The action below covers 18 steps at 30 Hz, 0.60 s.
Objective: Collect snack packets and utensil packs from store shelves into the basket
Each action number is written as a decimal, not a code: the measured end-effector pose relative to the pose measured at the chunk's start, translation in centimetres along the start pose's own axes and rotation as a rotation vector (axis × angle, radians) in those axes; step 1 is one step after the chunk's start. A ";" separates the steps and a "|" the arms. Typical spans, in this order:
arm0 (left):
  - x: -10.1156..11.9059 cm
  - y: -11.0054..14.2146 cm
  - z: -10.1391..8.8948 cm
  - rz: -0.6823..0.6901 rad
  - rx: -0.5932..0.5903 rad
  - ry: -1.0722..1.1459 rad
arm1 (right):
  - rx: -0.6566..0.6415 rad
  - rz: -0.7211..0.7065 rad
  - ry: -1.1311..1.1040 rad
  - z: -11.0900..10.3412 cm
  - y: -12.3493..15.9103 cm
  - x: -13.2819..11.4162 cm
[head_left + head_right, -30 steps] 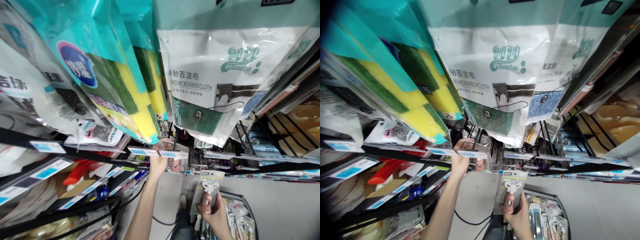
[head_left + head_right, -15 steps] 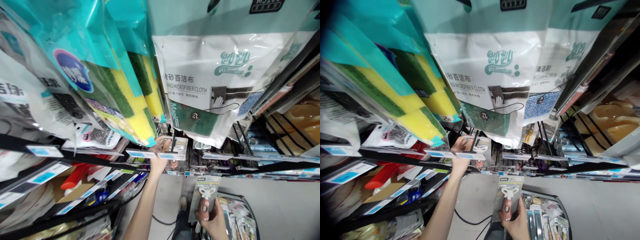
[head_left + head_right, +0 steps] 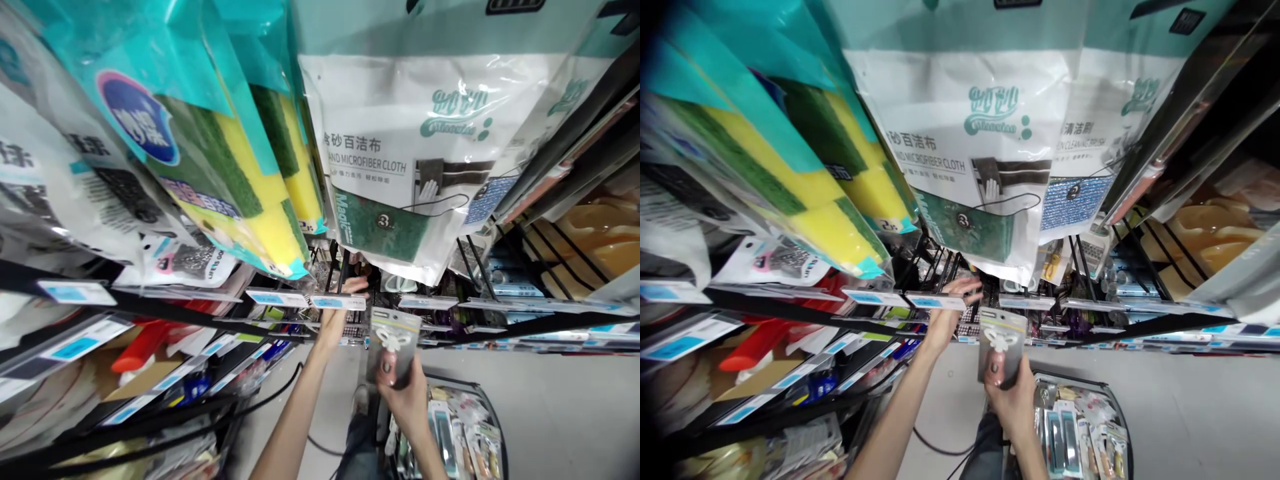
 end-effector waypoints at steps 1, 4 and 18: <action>-0.7 1.2 0.2 -0.067 -0.053 0.083 | -0.014 -0.076 0.026 0.5 -1.1 -1.6; -1.3 2.4 -1.7 -0.096 0.055 0.133 | -0.045 -0.309 0.049 2.1 -3.9 -5.9; 0.4 -0.4 -5.9 0.108 0.404 -0.042 | -0.130 -0.452 0.020 6.4 -7.3 -8.6</action>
Point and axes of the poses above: each hand's wrist, its own y-axis away from the middle knuckle, its own z-axis out of the palm, x = y × z, the point moved 8 cm from there along -y, towards the middle knuckle, and after that the axes turned 9 degrees about y, right-handed, at the moved point
